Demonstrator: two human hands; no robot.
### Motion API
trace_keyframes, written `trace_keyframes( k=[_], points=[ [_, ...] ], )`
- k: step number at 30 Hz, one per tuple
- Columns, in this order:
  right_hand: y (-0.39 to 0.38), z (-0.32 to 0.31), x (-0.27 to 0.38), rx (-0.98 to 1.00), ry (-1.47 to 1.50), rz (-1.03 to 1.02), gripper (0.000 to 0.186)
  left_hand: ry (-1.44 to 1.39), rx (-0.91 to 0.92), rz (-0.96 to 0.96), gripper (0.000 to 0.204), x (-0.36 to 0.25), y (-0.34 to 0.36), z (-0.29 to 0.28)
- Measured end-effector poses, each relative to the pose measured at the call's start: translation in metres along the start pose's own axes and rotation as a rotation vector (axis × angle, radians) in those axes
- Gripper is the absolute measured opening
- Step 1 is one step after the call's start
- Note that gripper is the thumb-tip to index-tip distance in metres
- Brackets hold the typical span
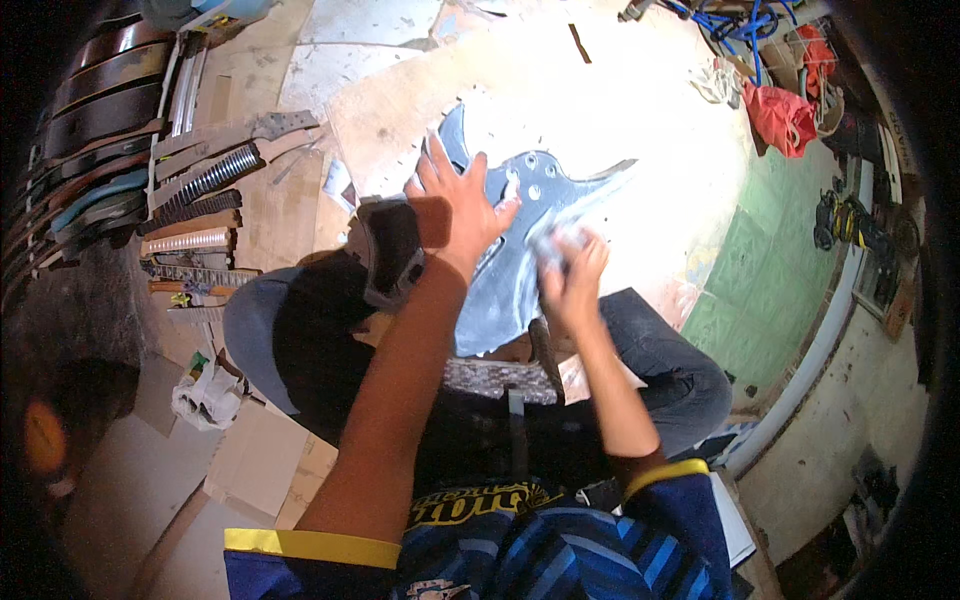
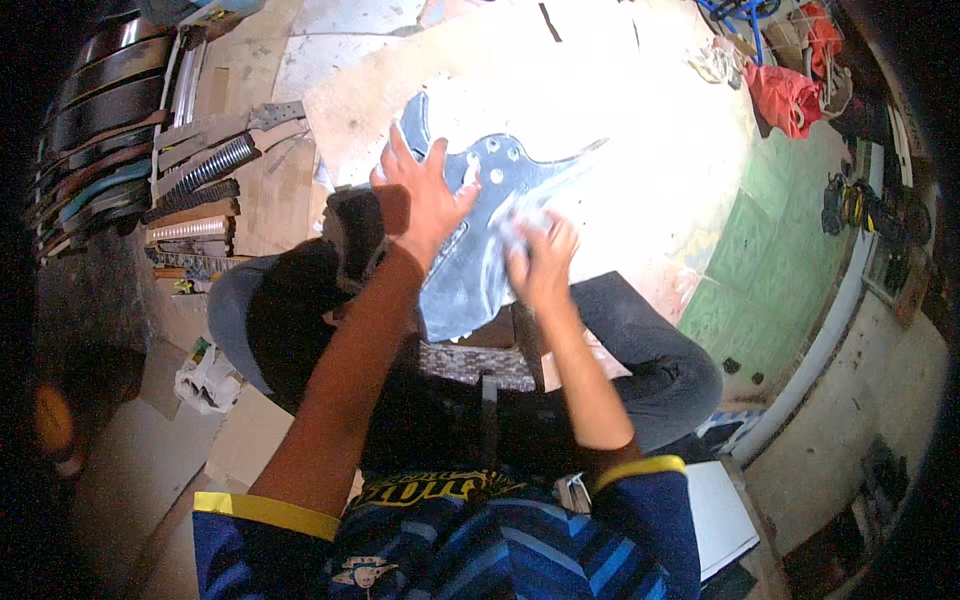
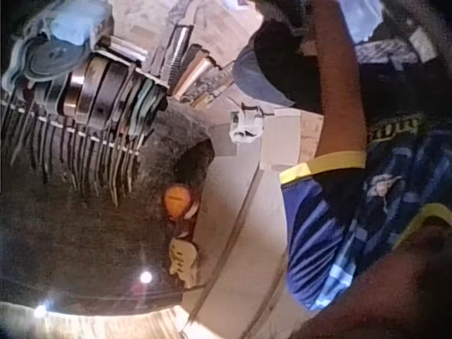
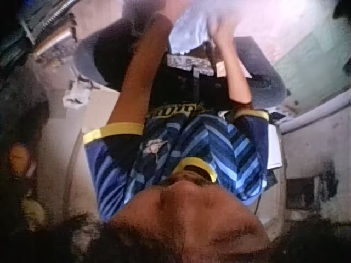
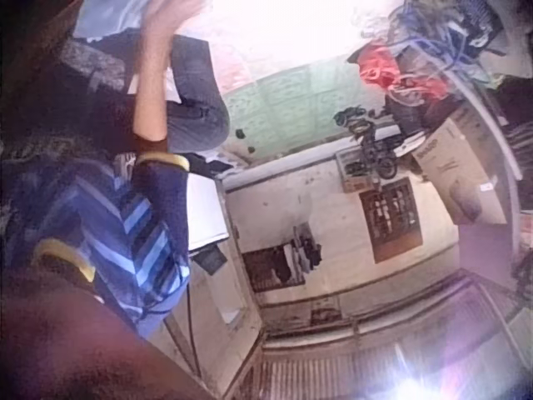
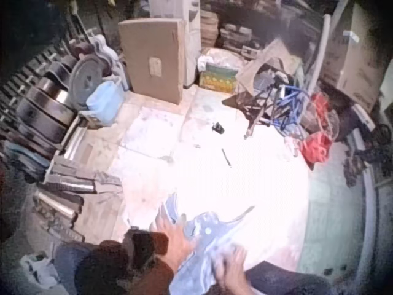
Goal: The person sands the surface and edges of a guitar body using a piece of sandpaper held by hand.
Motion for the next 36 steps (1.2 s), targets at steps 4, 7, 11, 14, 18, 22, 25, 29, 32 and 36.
trace_keyframes(
  k=[4, 7, 11, 14, 18, 22, 25, 29, 32, 36],
  points=[
    [0.048, -0.033, 0.003, -0.295, 0.219, 0.306, 0.037, -0.064, -0.052, -0.001, 0.072, -0.003, -0.003, -0.002],
    [-0.029, 0.001, 0.025, -0.038, 0.035, 0.075, 0.038, 0.056, 0.033, 0.008, 0.072, -0.005, -0.006, 0.002],
    [0.023, -0.009, 0.000, 0.007, 0.008, 0.017, 0.041, -0.003, -0.042, 0.003, 0.072, -0.001, -0.005, -0.001],
    [0.036, -0.029, 0.002, -0.238, 0.230, 0.208, 0.039, -0.037, -0.084, 0.030, 0.072, -0.005, -0.001, -0.006],
    [-0.032, 0.002, 0.008, 0.036, 0.117, 0.085, 0.036, 0.018, -0.015, 0.011, 0.070, -0.005, 0.001, -0.004],
    [0.026, -0.015, 0.003, -0.043, 0.109, 0.043, 0.040, 0.000, -0.074, 0.031, 0.069, -0.007, -0.004, -0.004],
    [-0.001, -0.012, 0.007, -0.065, 0.154, 0.134, 0.045, -0.028, -0.110, 0.048, 0.068, -0.006, -0.005, -0.008],
    [-0.037, -0.005, 0.014, 0.160, 0.190, 0.084, 0.044, 0.021, -0.063, 0.029, 0.068, -0.005, -0.003, -0.005],
    [0.023, -0.020, 0.006, -0.115, 0.149, 0.079, 0.047, 0.017, -0.061, 0.035, 0.068, -0.007, -0.003, -0.004],
    [-0.038, -0.001, -0.001, 0.094, 0.134, 0.093, 0.043, 0.033, -0.032, 0.017, 0.069, -0.006, -0.002, -0.004]
  ],
)
Point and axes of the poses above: each hand's wrist, its own y-axis towards the middle knuckle, its own z-axis out of the palm, x = y × z, the point moved 9 cm from there along y, towards the middle knuckle, and after that the axes turned 14 degrees about z, right-handed, at the moved point
